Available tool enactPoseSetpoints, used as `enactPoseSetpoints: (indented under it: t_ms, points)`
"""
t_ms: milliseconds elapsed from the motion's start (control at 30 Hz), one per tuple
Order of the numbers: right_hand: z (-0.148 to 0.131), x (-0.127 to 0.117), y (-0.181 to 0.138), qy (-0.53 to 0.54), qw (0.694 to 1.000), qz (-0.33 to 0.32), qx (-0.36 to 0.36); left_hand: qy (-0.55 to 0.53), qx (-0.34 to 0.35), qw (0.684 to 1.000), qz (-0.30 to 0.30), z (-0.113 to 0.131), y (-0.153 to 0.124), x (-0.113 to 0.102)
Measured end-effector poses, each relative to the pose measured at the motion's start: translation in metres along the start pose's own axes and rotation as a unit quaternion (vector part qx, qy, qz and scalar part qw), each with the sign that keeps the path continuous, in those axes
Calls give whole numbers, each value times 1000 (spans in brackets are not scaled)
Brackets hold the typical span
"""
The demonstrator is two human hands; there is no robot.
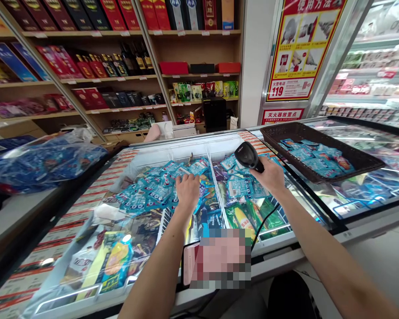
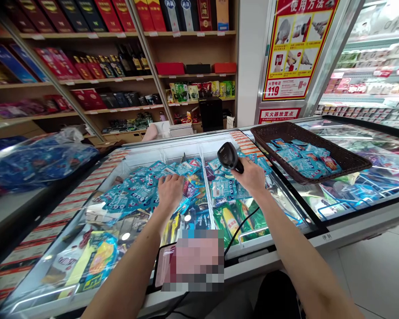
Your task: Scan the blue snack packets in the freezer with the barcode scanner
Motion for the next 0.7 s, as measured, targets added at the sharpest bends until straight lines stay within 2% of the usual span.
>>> enactPoseSetpoints:
  t_ms: [133, 233, 367, 500, 700]
  points:
    - [21, -5, -4, 6, 1000, 10, 15, -83, 36, 995, 48, 11, 4, -6]
    - [40, -5, -10, 9, 998, 20, 55, -160, 77, 983, 48, 26, 4, -3]
    - [52, -4, -10, 11, 995, 22, 93, -242, 131, 961, 19, 47, 3, 2]
    - [57, -6, -4, 11, 991, 28, 129, -297, 151, 942, -29, 68, 13, -3]
    - [60, -14, -4, 24, 987, 40, 152, -287, 178, 936, -99, 133, 24, -21]
Point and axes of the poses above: each hand's wrist, its own y-axis towards the middle knuckle, its own x-axis out of the palm, z = x × y, the point moved 8 cm from there along y, towards the middle knuckle, and after that the axes turned 6 degrees about z, right-handed, at the moved point
